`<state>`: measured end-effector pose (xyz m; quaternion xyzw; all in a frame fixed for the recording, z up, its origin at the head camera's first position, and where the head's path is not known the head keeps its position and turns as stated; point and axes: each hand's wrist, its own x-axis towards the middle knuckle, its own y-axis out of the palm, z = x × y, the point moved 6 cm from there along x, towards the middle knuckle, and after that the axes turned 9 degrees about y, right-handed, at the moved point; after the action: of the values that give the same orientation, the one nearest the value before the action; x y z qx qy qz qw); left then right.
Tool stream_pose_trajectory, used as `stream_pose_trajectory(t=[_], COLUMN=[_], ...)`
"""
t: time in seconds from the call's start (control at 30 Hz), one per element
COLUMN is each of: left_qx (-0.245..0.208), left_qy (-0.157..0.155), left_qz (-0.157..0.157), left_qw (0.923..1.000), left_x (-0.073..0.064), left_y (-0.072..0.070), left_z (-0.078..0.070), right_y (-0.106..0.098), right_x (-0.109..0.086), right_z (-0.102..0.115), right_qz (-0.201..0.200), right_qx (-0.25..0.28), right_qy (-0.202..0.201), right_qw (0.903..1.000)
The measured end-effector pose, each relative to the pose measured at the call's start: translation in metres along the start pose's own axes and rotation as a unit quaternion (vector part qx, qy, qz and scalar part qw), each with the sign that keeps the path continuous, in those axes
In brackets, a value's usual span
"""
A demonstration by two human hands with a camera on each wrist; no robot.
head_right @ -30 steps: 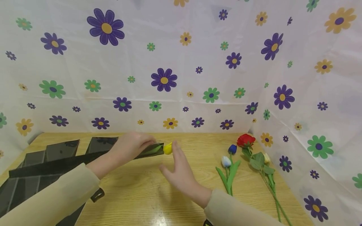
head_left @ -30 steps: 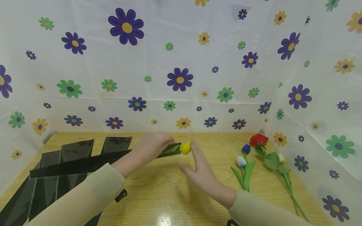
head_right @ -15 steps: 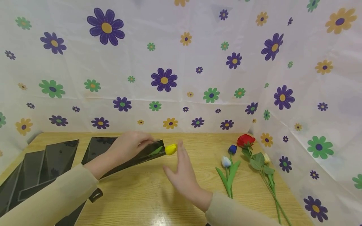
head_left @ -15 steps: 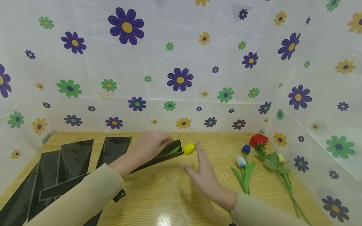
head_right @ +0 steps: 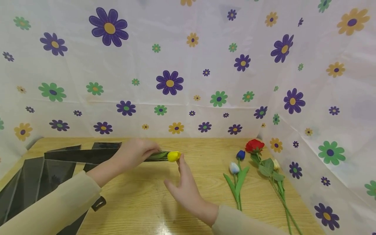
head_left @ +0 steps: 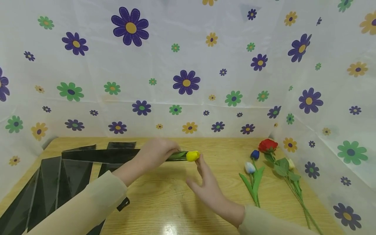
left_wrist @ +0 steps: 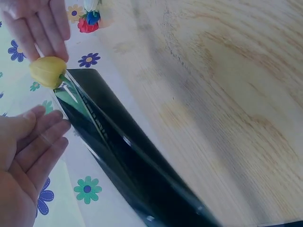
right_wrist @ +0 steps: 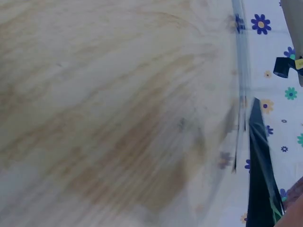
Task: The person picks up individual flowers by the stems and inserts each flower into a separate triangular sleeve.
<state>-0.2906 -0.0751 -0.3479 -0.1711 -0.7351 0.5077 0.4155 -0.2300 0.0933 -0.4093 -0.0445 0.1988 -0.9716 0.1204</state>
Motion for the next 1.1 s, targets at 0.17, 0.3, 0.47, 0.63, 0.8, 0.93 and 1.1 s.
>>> stream_pose_trajectory(t=[0.17,0.3,0.47,0.63,0.8,0.93,1.1], left_qx=[-0.005,-0.017,-0.024,-0.027,-0.027,-0.026,-0.017], left_qy=[0.014,0.006,0.01,0.031,0.038,0.034,0.042], left_qz=[0.015,0.017,0.012,0.006,0.001,-0.002,-0.008], left_qw=[0.9998,0.9997,0.9996,0.9991,0.9989,0.9991,0.9989], left_x=[-0.002,-0.004,-0.005,-0.006,-0.005,-0.003,0.001], left_y=[0.001,0.001,-0.001,-0.003,-0.001,0.002,0.002], left_z=[0.0,0.001,0.0,-0.003,-0.003,-0.004,-0.01], right_y=[-0.002,0.0,-0.004,-0.009,-0.007,-0.002,0.002], right_x=[0.003,0.004,0.006,0.008,0.007,0.003,0.002], right_z=[0.005,0.007,0.005,0.003,-0.002,-0.001,0.004], right_qz=[-0.002,0.002,-0.003,-0.004,-0.001,0.011,0.021], right_qx=[-0.01,-0.013,0.004,0.03,0.026,0.012,-0.002], right_qy=[-0.005,-0.009,0.01,0.026,0.032,0.021,0.004], right_qw=[0.9999,0.9999,0.9999,0.9992,0.9992,0.9996,0.9998])
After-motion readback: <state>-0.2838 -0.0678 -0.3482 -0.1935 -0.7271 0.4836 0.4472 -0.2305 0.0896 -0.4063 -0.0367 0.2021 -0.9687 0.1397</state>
